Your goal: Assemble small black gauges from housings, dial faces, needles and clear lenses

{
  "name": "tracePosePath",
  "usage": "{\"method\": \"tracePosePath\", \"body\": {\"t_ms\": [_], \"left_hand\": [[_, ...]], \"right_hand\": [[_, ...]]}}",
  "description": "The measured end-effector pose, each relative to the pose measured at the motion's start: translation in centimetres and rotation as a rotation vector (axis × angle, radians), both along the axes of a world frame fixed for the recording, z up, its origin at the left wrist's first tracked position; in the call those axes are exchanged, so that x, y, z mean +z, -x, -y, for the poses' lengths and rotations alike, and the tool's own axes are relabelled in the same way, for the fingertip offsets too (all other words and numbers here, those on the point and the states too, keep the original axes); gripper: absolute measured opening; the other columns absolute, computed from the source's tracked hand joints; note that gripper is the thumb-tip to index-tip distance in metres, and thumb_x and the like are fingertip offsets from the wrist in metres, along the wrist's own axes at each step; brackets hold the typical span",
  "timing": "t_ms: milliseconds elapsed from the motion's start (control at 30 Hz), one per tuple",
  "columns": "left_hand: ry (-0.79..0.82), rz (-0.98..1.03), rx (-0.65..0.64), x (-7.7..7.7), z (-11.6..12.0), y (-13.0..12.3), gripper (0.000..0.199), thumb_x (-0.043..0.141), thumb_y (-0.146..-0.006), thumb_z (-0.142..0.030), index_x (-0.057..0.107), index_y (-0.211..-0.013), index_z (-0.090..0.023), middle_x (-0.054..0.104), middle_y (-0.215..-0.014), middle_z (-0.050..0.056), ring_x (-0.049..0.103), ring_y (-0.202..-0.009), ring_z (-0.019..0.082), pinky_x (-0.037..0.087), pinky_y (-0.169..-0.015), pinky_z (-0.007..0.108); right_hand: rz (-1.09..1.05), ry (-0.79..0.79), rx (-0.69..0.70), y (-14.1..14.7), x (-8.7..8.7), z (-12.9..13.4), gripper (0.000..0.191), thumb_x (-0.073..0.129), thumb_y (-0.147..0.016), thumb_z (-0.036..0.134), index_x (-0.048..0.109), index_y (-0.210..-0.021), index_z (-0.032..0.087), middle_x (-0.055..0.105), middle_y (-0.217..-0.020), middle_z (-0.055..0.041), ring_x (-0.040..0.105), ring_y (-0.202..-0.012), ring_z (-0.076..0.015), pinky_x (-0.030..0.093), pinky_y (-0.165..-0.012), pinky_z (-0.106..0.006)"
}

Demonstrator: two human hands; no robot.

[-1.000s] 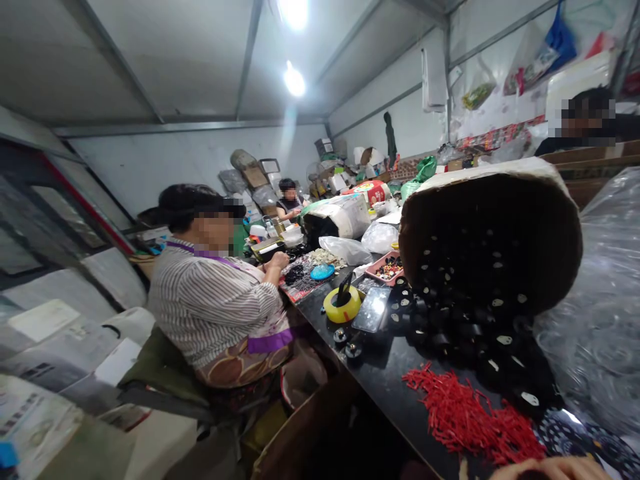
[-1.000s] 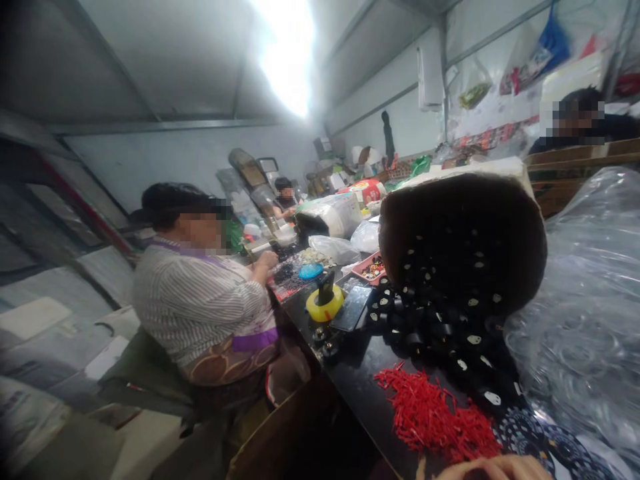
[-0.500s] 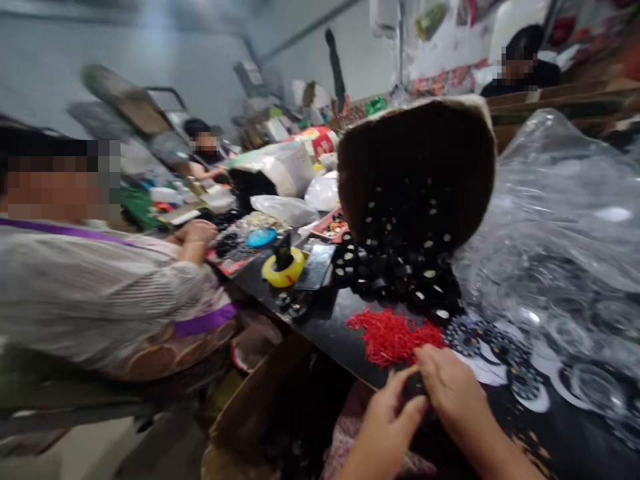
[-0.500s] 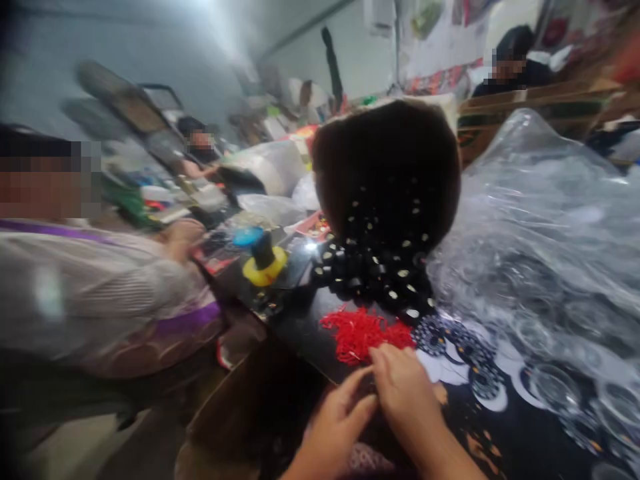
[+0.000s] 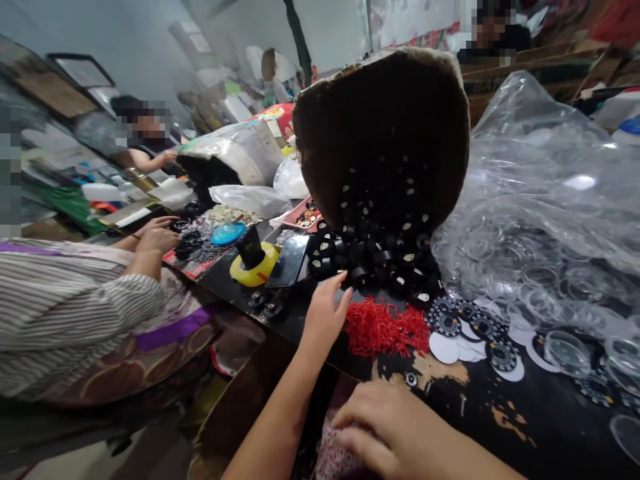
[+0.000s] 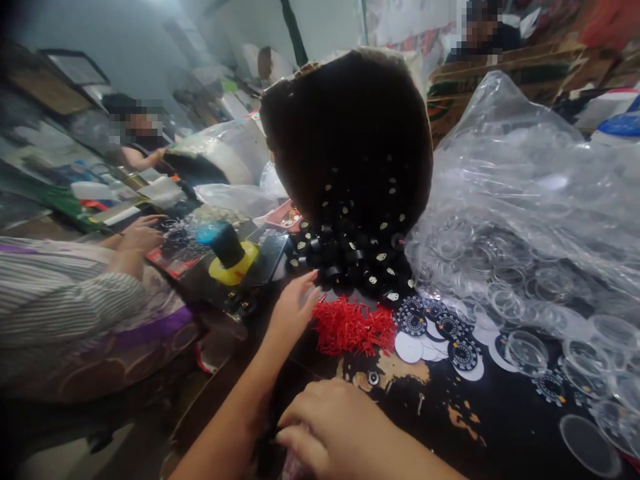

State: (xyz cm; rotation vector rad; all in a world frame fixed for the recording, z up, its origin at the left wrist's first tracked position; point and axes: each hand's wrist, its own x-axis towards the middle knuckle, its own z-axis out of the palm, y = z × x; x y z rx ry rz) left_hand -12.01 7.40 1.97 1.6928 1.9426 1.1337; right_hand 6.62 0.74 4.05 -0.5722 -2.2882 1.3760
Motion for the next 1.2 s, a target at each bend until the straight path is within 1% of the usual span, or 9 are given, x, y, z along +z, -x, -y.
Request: {"method": "tracePosePath", "body": {"t_ms": [67,167,300,433,733,800,967,1067,1200], "left_hand": [[-0.007,-0.006,-0.019,-0.7,-3.7,-0.8,0.031,0.066,-0.083,-0.023,0.066,-0.113,-0.021,0.065,-0.121,0.011,0.06,-0.112,0.029,0.041,-0.107,0.047],[-0.004,0.021,-0.028,-2.1,-5.1,-0.8,0.018,0.066,-0.082,-0.021,0.069,-0.099,-0.021,0.067,-0.107,0.009,0.062,-0.103,0.028,0.044,-0.103,0.047],[-0.013,0.119,-0.004,-1.8,-1.8,-0.5,0.025,0.058,-0.09,-0.03,0.065,-0.111,-0.019,0.068,-0.108,0.009,0.064,-0.1,0.026,0.048,-0.097,0.044],[0.054,0.283,-0.093,-0.7,3.1,-3.1,0.028,0.055,-0.092,-0.035,0.065,-0.114,-0.02,0.071,-0.113,0.008,0.066,-0.106,0.025,0.052,-0.095,0.038],[0.606,1.571,0.01,-2.5,9.1,-8.9,0.043,0.066,-0.085,-0.054,0.071,-0.11,-0.019,0.073,-0.115,0.01,0.071,-0.093,0.023,0.06,-0.078,0.033],[0.616,1.62,0.008,-2.6,9.0,-9.2,0.035,0.067,-0.087,-0.045,0.07,-0.113,-0.021,0.073,-0.115,0.009,0.071,-0.092,0.021,0.06,-0.079,0.03],[0.563,1.626,-0.075,-2.1,8.9,-10.0,0.043,0.066,-0.09,-0.032,0.06,-0.132,-0.024,0.068,-0.126,0.009,0.07,-0.105,0.022,0.058,-0.09,0.03],[0.516,1.631,-0.057,-2.1,8.8,-10.5,0.042,0.065,-0.09,-0.027,0.059,-0.132,-0.022,0.065,-0.133,0.009,0.061,-0.122,0.024,0.052,-0.101,0.031],[0.475,1.651,-0.014,-2.3,8.5,-10.5,0.041,0.066,-0.091,-0.029,0.059,-0.129,-0.015,0.065,-0.132,0.014,0.061,-0.121,0.026,0.051,-0.103,0.032]], "right_hand": [[0.065,0.038,-0.108,-1.2,-0.3,-0.2,0.016,0.055,-0.094,0.021,0.071,-0.096,0.02,0.072,-0.092,-0.0026,0.065,-0.085,-0.0165,0.047,-0.079,-0.027],[0.097,0.121,-0.195,-3.5,-1.1,-0.6,0.019,0.052,-0.096,0.022,0.071,-0.094,0.021,0.072,-0.091,-0.0026,0.065,-0.086,-0.0164,0.047,-0.079,-0.028],[0.082,0.182,-0.368,-5.2,-1.9,-2.0,0.021,0.051,-0.096,0.029,0.07,-0.097,0.022,0.073,-0.093,-0.0039,0.067,-0.089,-0.0193,0.049,-0.082,-0.032],[0.065,0.214,-0.616,-5.5,-1.8,-4.2,0.041,0.053,-0.093,0.034,0.057,-0.132,0.022,0.072,-0.101,-0.006,0.067,-0.087,-0.0201,0.052,-0.082,-0.036],[0.166,-0.326,-0.355,-7.8,-2.0,-1.9,0.03,0.053,-0.097,0.024,0.064,-0.125,0.024,0.066,-0.106,-0.0075,0.061,-0.096,-0.0199,0.048,-0.087,-0.036],[0.189,-0.276,-0.378,-9.0,-1.8,-2.0,0.031,0.054,-0.097,0.027,0.063,-0.127,0.025,0.065,-0.112,-0.0072,0.06,-0.101,-0.0196,0.048,-0.09,-0.036],[0.55,-0.287,-0.777,-10.7,-2.1,-5.8,0.04,0.06,-0.093,0.034,0.06,-0.129,0.016,0.06,-0.117,-0.0143,0.059,-0.107,-0.0301,0.046,-0.094,-0.05],[0.747,-0.364,-0.796,-10.6,-2.9,-7.7,0.042,0.065,-0.089,0.036,0.062,-0.124,0.014,0.058,-0.117,-0.017,0.056,-0.11,-0.0365,0.043,-0.093,-0.055],[0.601,-0.28,-0.844,-10.7,-3.5,-7.8,0.024,0.06,-0.09,0.025,0.064,-0.111,0.015,0.063,-0.106,-0.0115,0.059,-0.101,-0.0289,0.044,-0.09,-0.047]]}}
